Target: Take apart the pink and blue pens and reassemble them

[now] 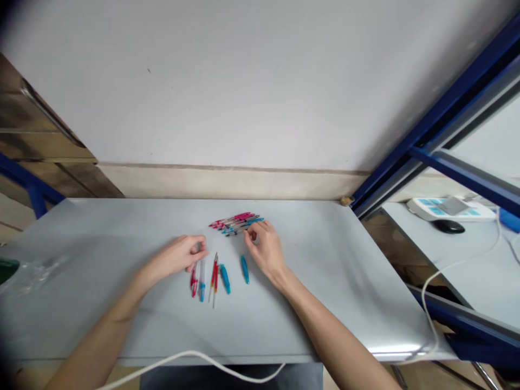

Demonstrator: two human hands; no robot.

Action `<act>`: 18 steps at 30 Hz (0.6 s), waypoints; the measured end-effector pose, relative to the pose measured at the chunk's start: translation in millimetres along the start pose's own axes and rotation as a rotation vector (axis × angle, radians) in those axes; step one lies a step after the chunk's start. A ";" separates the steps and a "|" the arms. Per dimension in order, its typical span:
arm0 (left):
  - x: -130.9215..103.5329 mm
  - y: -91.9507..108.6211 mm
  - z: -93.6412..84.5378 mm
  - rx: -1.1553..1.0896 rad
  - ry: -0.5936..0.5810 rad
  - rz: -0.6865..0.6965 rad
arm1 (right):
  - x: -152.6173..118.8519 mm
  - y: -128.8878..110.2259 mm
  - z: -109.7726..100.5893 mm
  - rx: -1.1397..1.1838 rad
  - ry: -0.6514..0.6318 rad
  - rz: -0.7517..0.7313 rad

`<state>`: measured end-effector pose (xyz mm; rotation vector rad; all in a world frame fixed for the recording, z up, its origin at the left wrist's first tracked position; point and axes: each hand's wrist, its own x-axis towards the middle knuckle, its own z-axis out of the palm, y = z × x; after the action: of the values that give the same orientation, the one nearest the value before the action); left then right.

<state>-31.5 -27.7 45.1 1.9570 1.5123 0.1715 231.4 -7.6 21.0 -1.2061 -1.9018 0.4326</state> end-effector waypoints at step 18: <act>-4.7 -3.5 8.4 0.029 0.011 0.007 | 3.2 8.9 -1.5 -0.130 -0.026 -0.043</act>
<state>-31.9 -35.0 37.9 1.9876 1.5228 0.1651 237.2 -0.8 17.5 -1.2459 -2.0002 0.3061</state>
